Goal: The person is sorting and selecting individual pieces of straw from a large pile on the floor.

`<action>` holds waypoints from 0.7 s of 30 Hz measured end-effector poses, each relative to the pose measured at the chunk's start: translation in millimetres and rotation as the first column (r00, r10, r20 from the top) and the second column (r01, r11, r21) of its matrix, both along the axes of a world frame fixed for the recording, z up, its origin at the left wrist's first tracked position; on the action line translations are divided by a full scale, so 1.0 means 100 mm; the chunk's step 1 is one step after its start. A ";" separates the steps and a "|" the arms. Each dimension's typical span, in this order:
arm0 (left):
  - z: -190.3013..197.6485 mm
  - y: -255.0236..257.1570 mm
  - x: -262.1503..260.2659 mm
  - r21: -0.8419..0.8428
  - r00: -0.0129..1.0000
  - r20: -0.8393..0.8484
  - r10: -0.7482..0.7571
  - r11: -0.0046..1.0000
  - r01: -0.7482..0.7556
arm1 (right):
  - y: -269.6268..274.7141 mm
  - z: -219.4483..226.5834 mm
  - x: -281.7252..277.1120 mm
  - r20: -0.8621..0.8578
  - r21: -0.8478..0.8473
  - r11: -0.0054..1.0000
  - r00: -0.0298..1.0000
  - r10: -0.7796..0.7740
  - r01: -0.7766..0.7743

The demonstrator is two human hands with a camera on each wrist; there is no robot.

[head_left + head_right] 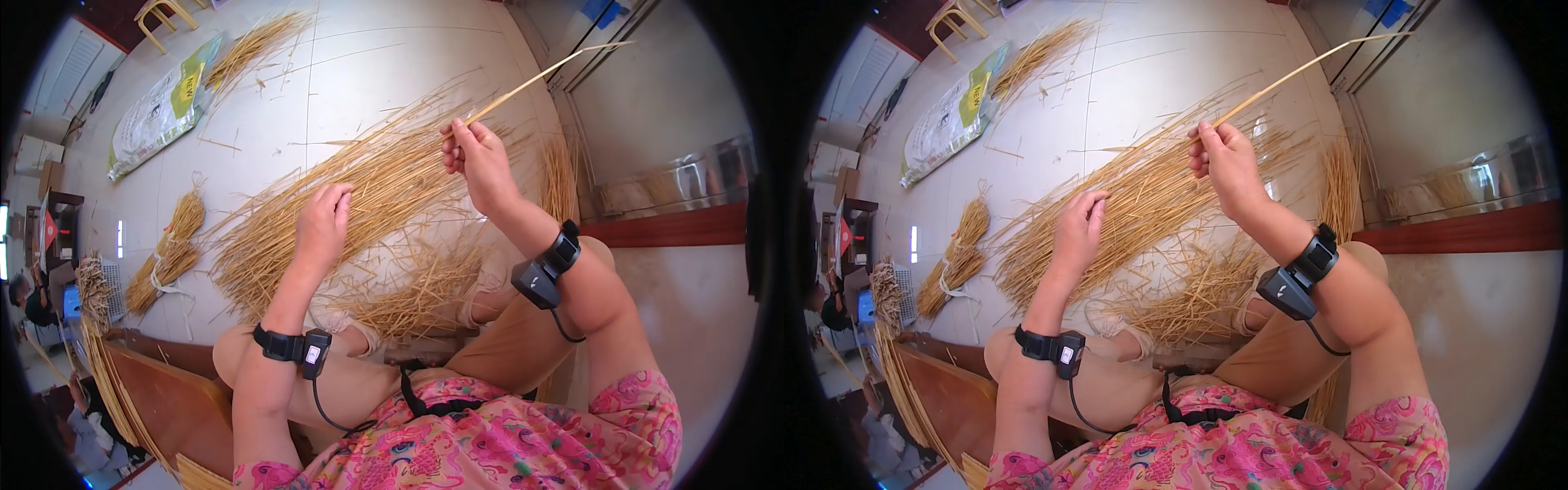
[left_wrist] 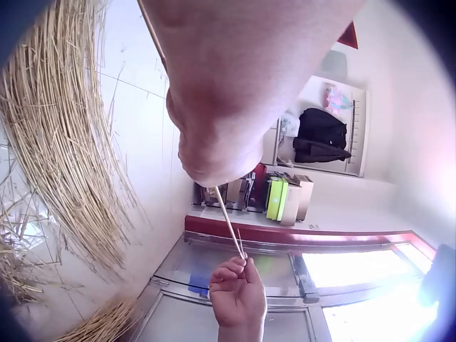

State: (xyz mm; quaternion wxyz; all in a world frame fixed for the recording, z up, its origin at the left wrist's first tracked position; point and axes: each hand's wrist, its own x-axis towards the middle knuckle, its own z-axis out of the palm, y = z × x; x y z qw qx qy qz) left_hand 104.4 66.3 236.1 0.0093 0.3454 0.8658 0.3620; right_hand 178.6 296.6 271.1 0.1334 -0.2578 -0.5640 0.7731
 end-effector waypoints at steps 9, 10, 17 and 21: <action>0.16 0.14 0.03 0.164 0.989 0.130 -0.072 0.985 0.050 | -0.31 -0.14 0.08 0.020 -0.093 0.962 0.966 0.260 -0.257; 0.16 0.16 0.05 0.203 0.984 0.155 -0.085 0.978 0.053 | -0.33 -0.16 0.08 0.031 -0.082 0.956 0.958 0.284 -0.281; 0.19 0.19 0.10 0.231 0.954 0.269 -0.132 0.971 0.069 | -0.35 -0.17 0.09 0.072 -0.021 0.946 0.943 0.324 -0.324; 0.10 0.17 0.07 0.250 0.949 0.279 -0.148 0.965 0.077 | -0.36 -0.17 0.09 0.074 0.058 0.916 0.917 0.393 -0.397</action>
